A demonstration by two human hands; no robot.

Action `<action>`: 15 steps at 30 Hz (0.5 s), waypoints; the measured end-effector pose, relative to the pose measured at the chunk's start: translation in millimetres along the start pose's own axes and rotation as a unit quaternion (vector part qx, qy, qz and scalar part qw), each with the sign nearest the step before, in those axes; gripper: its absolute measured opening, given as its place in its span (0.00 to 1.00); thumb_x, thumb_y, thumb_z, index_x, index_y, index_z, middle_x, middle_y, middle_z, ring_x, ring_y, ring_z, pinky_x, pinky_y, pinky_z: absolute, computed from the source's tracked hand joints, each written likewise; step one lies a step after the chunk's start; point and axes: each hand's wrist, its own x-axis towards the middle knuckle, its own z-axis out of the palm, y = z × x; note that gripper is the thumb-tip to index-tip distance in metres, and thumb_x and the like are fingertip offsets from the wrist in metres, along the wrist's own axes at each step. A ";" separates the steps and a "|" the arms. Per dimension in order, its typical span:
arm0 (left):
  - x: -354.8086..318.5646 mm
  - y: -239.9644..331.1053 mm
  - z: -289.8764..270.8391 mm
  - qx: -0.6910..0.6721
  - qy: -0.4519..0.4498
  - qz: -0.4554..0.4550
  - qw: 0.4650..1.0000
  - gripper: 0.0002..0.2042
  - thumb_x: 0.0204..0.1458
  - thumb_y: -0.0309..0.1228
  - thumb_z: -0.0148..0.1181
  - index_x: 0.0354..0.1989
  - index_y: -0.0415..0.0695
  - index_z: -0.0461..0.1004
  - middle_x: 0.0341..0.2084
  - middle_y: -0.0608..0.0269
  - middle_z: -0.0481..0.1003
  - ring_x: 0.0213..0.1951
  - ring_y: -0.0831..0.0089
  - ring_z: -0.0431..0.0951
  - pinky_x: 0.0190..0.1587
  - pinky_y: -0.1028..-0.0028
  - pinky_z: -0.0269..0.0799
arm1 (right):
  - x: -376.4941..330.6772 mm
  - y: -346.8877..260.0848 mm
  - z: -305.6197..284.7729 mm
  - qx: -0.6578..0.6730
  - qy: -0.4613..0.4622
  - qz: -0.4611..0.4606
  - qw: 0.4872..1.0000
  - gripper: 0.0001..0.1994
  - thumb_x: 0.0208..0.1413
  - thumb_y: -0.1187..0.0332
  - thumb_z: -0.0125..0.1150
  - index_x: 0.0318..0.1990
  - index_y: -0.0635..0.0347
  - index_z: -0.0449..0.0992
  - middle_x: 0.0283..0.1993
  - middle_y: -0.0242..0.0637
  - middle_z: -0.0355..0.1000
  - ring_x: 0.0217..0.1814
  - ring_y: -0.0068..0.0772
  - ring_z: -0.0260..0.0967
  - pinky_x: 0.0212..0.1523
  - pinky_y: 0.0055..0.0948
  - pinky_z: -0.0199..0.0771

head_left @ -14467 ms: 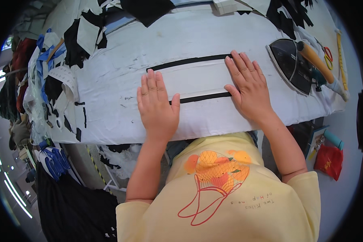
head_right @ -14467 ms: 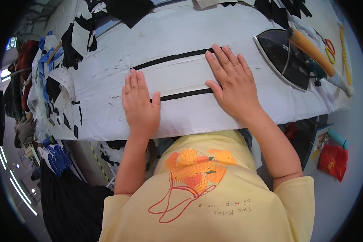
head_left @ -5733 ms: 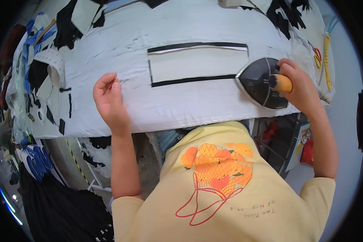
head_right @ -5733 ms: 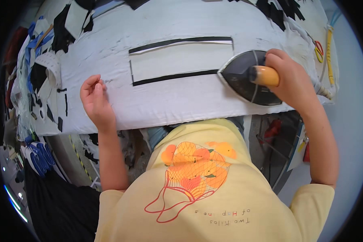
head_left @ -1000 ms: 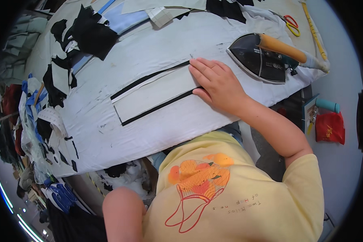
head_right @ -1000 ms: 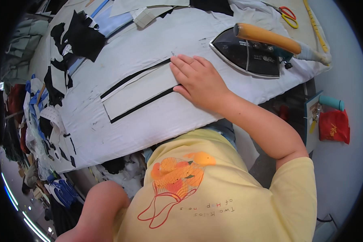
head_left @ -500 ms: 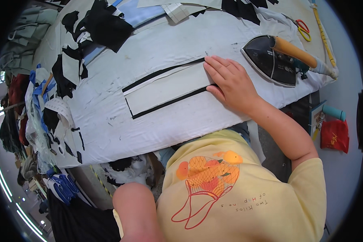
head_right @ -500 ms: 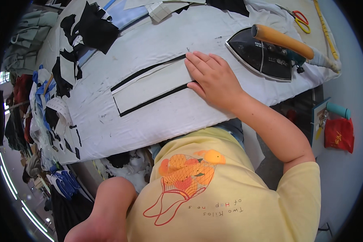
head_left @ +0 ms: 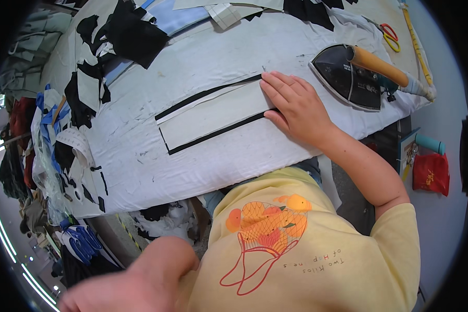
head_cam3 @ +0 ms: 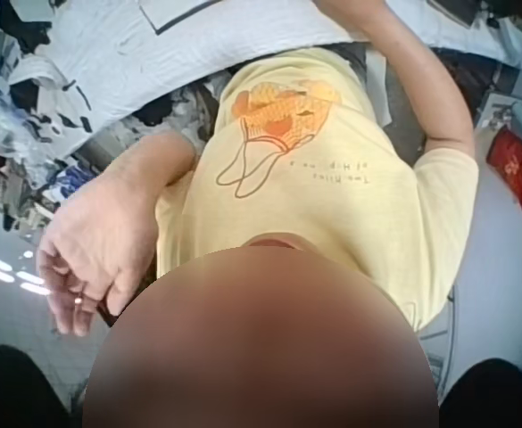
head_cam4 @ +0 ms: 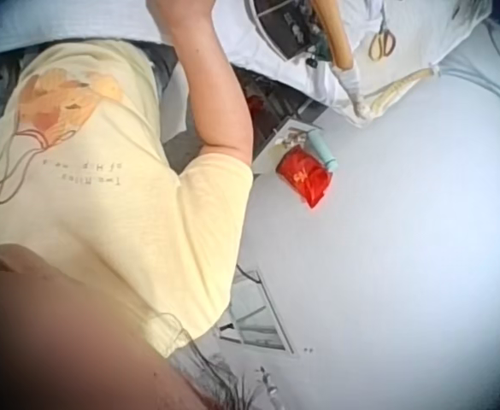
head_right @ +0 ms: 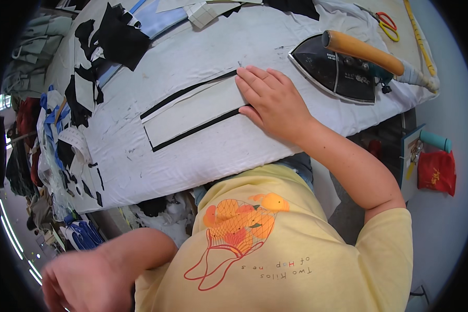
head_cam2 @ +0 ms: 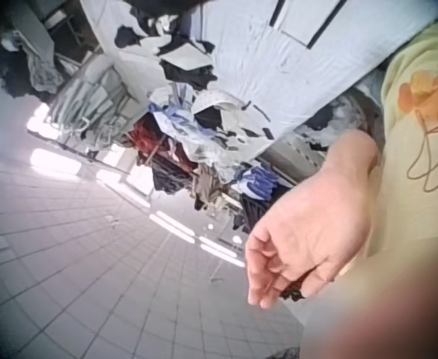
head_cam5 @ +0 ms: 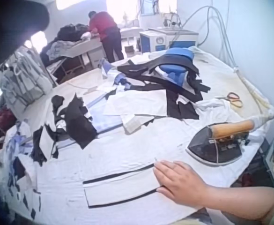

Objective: Ironing and preparing fabric pieces for garment manufacturing.

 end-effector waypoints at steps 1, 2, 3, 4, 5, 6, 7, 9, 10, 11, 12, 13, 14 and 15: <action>6.5 -17.3 -6.6 0.090 0.073 0.027 0.993 0.16 0.58 0.43 0.45 0.35 0.44 0.73 0.35 0.62 0.74 0.42 0.69 0.72 0.51 0.66 0.64 | 1.1 -0.9 -1.7 0.004 -0.008 0.000 1.000 0.27 0.60 0.56 0.57 0.63 0.61 0.67 0.70 0.38 0.61 0.72 0.36 0.56 0.70 0.40 0.52; -1.7 -25.4 -13.2 -0.029 0.087 -0.101 0.991 0.17 0.58 0.43 0.43 0.35 0.42 0.73 0.36 0.60 0.75 0.44 0.68 0.72 0.54 0.63 0.63 | 3.5 -2.3 -2.4 0.008 -0.016 -0.004 1.000 0.28 0.60 0.56 0.57 0.64 0.60 0.65 0.71 0.38 0.60 0.73 0.38 0.55 0.70 0.40 0.52; -15.4 -34.7 -17.6 0.059 0.088 -0.174 0.979 0.17 0.58 0.41 0.43 0.38 0.39 0.72 0.40 0.58 0.74 0.48 0.68 0.72 0.55 0.63 0.65 | 5.3 -3.6 -2.6 0.007 -0.015 -0.008 1.000 0.28 0.60 0.56 0.57 0.64 0.60 0.66 0.71 0.38 0.60 0.73 0.38 0.55 0.70 0.40 0.52; -36.3 -51.4 -23.6 0.072 -0.004 -0.225 0.972 0.17 0.60 0.39 0.44 0.46 0.37 0.69 0.47 0.55 0.71 0.51 0.67 0.70 0.56 0.65 0.65 | 1.1 -1.8 -2.8 0.004 -0.016 0.003 1.000 0.28 0.60 0.56 0.57 0.64 0.60 0.66 0.71 0.37 0.60 0.73 0.38 0.55 0.70 0.40 0.52; -55.6 -65.4 -33.7 0.095 -0.093 -0.265 0.955 0.19 0.63 0.37 0.44 0.54 0.34 0.66 0.54 0.52 0.69 0.54 0.66 0.69 0.58 0.68 0.65 | 2.9 -2.4 -3.2 0.005 -0.014 -0.001 1.000 0.27 0.60 0.57 0.57 0.64 0.60 0.66 0.70 0.37 0.60 0.73 0.38 0.55 0.70 0.40 0.52; -85.7 -81.9 -39.9 0.198 -0.199 -0.226 0.933 0.19 0.65 0.37 0.41 0.56 0.35 0.67 0.54 0.53 0.70 0.53 0.66 0.71 0.57 0.68 0.66 | 2.4 -1.6 -2.4 0.003 -0.015 -0.001 1.000 0.27 0.60 0.57 0.57 0.64 0.60 0.66 0.70 0.37 0.60 0.73 0.38 0.55 0.70 0.40 0.52; -105.4 -89.3 -42.8 0.204 -0.243 -0.314 0.895 0.16 0.66 0.33 0.42 0.54 0.36 0.70 0.53 0.54 0.72 0.52 0.66 0.73 0.56 0.68 0.67 | 2.2 -0.9 -1.8 0.009 -0.017 0.003 1.000 0.27 0.60 0.57 0.58 0.63 0.60 0.67 0.70 0.37 0.60 0.72 0.38 0.56 0.70 0.40 0.52; -132.4 -94.9 -46.3 0.211 -0.385 -0.383 0.813 0.10 0.61 0.26 0.53 0.48 0.41 0.75 0.49 0.57 0.75 0.53 0.63 0.73 0.58 0.68 0.67 | 3.9 -1.9 -4.0 0.014 -0.019 0.004 1.000 0.26 0.59 0.57 0.58 0.62 0.60 0.67 0.70 0.37 0.60 0.72 0.38 0.56 0.70 0.40 0.53; -141.9 -91.5 -45.3 0.235 -0.445 -0.376 0.778 0.10 0.60 0.26 0.54 0.49 0.42 0.76 0.50 0.58 0.75 0.53 0.62 0.73 0.59 0.68 0.66 | 4.6 -2.8 -5.5 0.018 -0.018 0.005 1.000 0.26 0.59 0.58 0.58 0.62 0.59 0.67 0.70 0.37 0.61 0.72 0.38 0.56 0.70 0.40 0.53; -149.6 -87.3 -41.0 0.257 -0.502 -0.367 0.739 0.11 0.60 0.26 0.55 0.49 0.44 0.76 0.50 0.58 0.75 0.54 0.61 0.73 0.60 0.67 0.65 | 5.5 -3.4 -6.0 0.022 -0.017 0.005 1.000 0.25 0.59 0.58 0.59 0.61 0.59 0.68 0.69 0.37 0.61 0.72 0.38 0.57 0.69 0.41 0.54; -156.7 -87.8 -41.6 0.258 -0.501 -0.368 0.740 0.11 0.60 0.26 0.55 0.49 0.44 0.76 0.50 0.58 0.75 0.54 0.61 0.73 0.60 0.67 0.65 | 6.1 -3.8 -5.7 0.022 -0.018 0.003 1.000 0.25 0.59 0.58 0.59 0.61 0.59 0.68 0.69 0.37 0.61 0.72 0.38 0.57 0.69 0.41 0.54; -163.6 -89.5 -42.8 0.254 -0.526 -0.338 0.738 0.11 0.59 0.26 0.55 0.50 0.45 0.76 0.51 0.58 0.75 0.54 0.59 0.73 0.59 0.67 0.66 | 6.7 -4.2 -5.0 0.023 -0.006 -0.001 1.000 0.24 0.59 0.58 0.58 0.59 0.60 0.68 0.68 0.38 0.63 0.71 0.38 0.58 0.69 0.40 0.54; -166.7 -89.7 -36.3 0.245 -0.551 -0.310 0.736 0.12 0.59 0.26 0.55 0.51 0.46 0.76 0.51 0.57 0.74 0.54 0.58 0.73 0.59 0.67 0.66 | 4.8 -3.0 -4.5 0.022 0.005 -0.001 1.000 0.23 0.59 0.58 0.58 0.58 0.60 0.69 0.66 0.39 0.64 0.70 0.37 0.58 0.68 0.40 0.54; -163.1 -86.1 -32.2 0.271 -0.511 -0.316 0.752 0.13 0.59 0.26 0.55 0.53 0.43 0.74 0.53 0.59 0.74 0.54 0.62 0.73 0.57 0.68 0.68 | 4.3 -2.2 -4.8 0.020 0.002 0.003 1.000 0.23 0.59 0.58 0.58 0.58 0.60 0.69 0.66 0.39 0.64 0.70 0.37 0.58 0.68 0.40 0.54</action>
